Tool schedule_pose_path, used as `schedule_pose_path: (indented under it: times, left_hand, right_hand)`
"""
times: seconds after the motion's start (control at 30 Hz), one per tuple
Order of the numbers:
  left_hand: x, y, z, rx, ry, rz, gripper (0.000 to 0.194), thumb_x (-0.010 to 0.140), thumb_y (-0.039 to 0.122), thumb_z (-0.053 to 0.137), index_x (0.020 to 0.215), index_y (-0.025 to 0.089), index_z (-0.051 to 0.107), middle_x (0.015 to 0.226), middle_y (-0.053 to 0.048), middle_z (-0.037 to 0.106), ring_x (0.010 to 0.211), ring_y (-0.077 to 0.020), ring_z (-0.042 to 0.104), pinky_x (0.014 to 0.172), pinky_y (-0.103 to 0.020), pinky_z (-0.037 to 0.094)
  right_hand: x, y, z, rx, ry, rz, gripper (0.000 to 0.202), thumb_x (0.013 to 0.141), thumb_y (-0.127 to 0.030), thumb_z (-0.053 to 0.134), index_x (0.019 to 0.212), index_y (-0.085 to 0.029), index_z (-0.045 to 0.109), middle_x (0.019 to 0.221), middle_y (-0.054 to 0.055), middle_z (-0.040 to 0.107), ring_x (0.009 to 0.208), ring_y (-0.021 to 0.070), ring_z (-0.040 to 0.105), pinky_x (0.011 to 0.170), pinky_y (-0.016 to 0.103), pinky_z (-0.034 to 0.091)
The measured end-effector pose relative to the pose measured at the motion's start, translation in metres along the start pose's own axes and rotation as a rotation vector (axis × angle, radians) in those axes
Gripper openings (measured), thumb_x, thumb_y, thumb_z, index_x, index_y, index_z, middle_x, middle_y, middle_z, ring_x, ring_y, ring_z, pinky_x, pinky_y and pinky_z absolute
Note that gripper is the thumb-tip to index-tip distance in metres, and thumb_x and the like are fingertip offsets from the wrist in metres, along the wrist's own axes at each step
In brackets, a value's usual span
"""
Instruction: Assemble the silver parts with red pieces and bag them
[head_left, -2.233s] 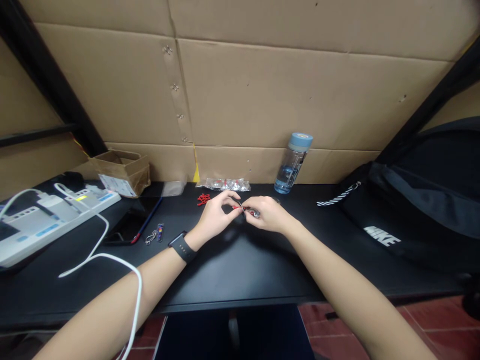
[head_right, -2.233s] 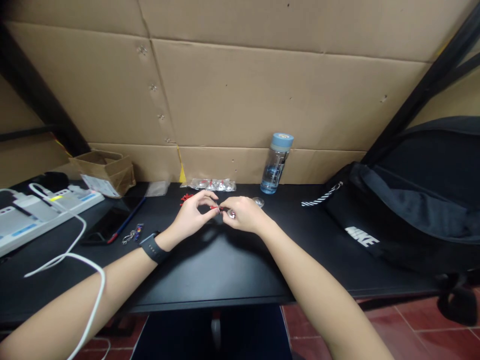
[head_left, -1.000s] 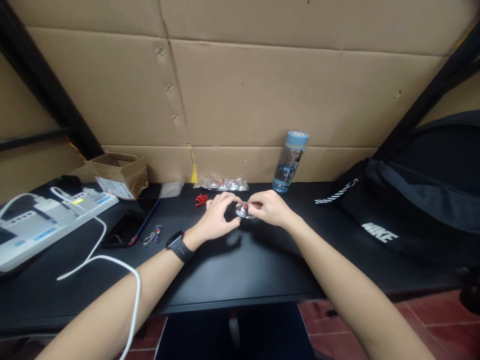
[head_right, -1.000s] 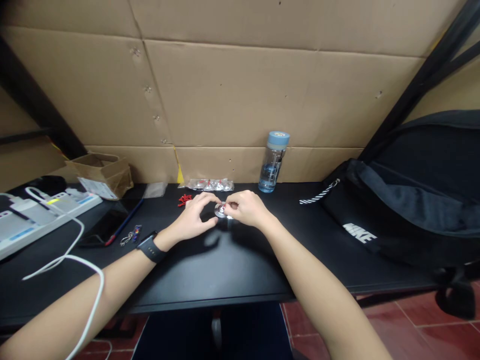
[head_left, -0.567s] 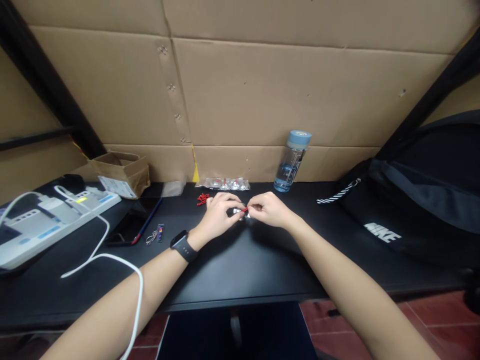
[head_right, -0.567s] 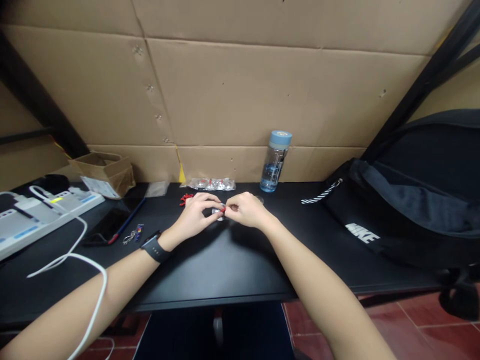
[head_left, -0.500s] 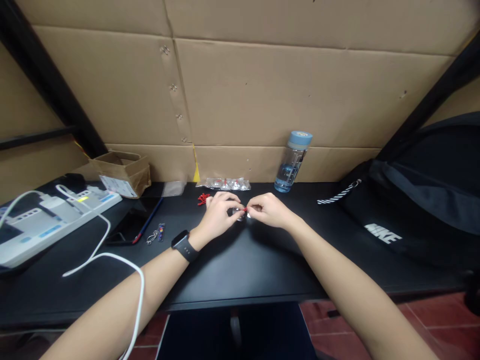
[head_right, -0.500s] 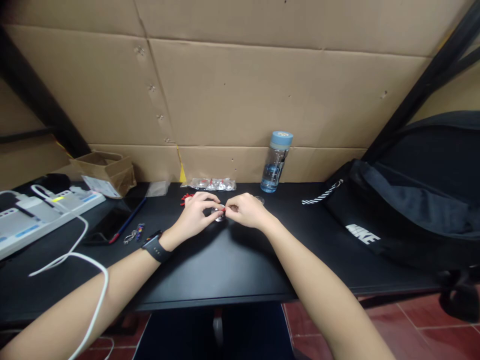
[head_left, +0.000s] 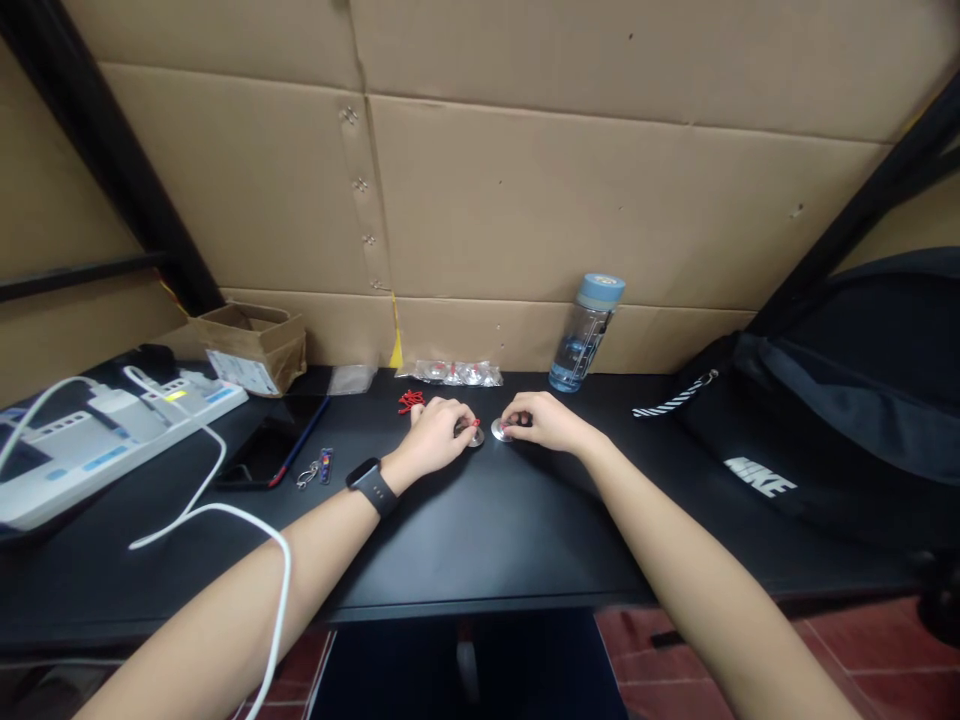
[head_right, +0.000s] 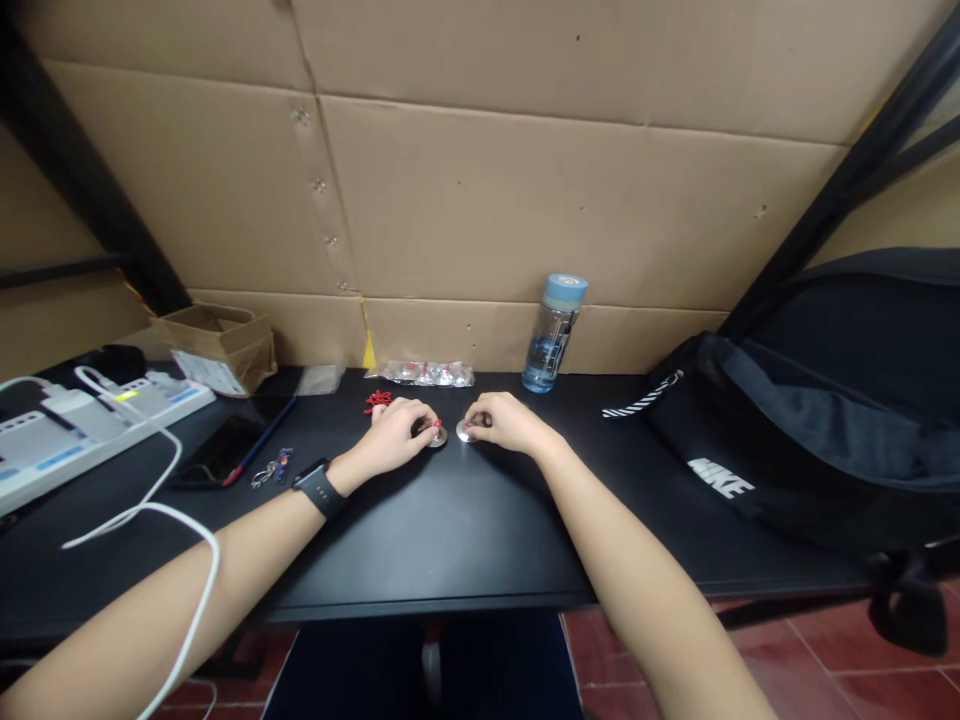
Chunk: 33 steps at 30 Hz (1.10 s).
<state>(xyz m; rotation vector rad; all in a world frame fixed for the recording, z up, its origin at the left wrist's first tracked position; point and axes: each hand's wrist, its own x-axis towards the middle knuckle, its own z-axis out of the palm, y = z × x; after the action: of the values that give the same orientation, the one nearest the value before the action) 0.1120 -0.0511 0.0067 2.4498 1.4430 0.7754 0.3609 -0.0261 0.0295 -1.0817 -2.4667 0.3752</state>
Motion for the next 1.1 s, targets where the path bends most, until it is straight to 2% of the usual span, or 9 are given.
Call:
schedule_pose_path:
  times: [0.1,0.17,0.37,0.57,0.73,0.93,1.1]
  left_hand:
    - [0.000,-0.002,0.000,0.006,-0.002,0.008,0.010,0.092,0.032,0.061,0.090,0.026,0.068,0.096,-0.001,0.073,0.102,-0.0241,0.058,0.087,-0.040,0.030]
    - [0.000,-0.002,-0.001,0.017,-0.001,0.015,0.010,0.093,0.031,0.060,0.091,0.026,0.068,0.095,-0.001,0.073,0.102,-0.0242,0.058,0.086,-0.040,0.030]
    - [-0.002,0.001,-0.004,0.095,-0.012,0.059,0.012,0.095,0.028,0.058,0.090,0.024,0.068,0.093,-0.002,0.072,0.101,-0.0249,0.057,0.086,-0.039,0.029]
    - [-0.002,0.004,-0.009,0.148,-0.017,0.104,0.012,0.095,0.032,0.062,0.090,0.025,0.071,0.094,-0.003,0.073,0.102,-0.0254,0.056,0.087,-0.042,0.026]
    - [0.000,0.003,-0.011,0.153,-0.037,0.110,0.015,0.096,0.029,0.060,0.090,0.027,0.074,0.092,-0.004,0.075,0.103,-0.0256,0.055,0.089,-0.045,0.024]
    - [0.000,0.005,-0.011,0.138,0.012,0.116,0.016,0.096,0.028,0.060,0.090,0.027,0.074,0.094,-0.005,0.075,0.103,-0.0259,0.055,0.091,-0.046,0.024]
    - [0.001,0.009,-0.015,0.081,0.091,0.057,0.016,0.097,0.033,0.059,0.091,0.027,0.073,0.096,-0.004,0.076,0.105,-0.0257,0.058,0.094,-0.045,0.025]
  right_hand:
    - [0.001,0.000,0.002,-0.033,0.051,0.022,0.010,0.089,-0.023,0.068,0.087,-0.020,0.077,0.080,0.003,0.067,0.072,0.0135,0.058,0.069,0.025,0.042]
    - [0.000,0.000,0.002,-0.053,0.069,0.028,0.009,0.087,-0.025,0.070,0.090,-0.020,0.076,0.081,0.003,0.067,0.073,0.0141,0.059,0.069,0.025,0.042]
    - [0.001,-0.001,0.006,-0.063,-0.027,-0.021,0.023,0.077,-0.017,0.076,0.098,-0.024,0.077,0.086,0.001,0.068,0.075,0.0139,0.060,0.069,0.024,0.042]
    - [0.003,-0.004,0.008,-0.154,-0.017,0.055,0.012,0.088,-0.020,0.067,0.093,-0.023,0.077,0.087,0.002,0.069,0.077,0.0138,0.062,0.068,0.023,0.041]
    - [0.000,-0.003,0.004,-0.274,0.017,0.156,0.008,0.088,-0.021,0.069,0.087,-0.025,0.076,0.090,0.003,0.072,0.085,0.0184,0.065,0.065,0.025,0.038]
    - [0.002,-0.011,0.001,-0.215,0.098,0.097,0.013,0.090,-0.016,0.065,0.087,-0.024,0.075,0.092,0.004,0.073,0.084,0.0184,0.065,0.070,0.027,0.042]
    - [0.003,-0.023,0.000,-0.190,0.152,0.074,0.011,0.091,-0.019,0.065,0.089,-0.023,0.075,0.093,0.004,0.074,0.083,0.0180,0.065,0.070,0.027,0.042]
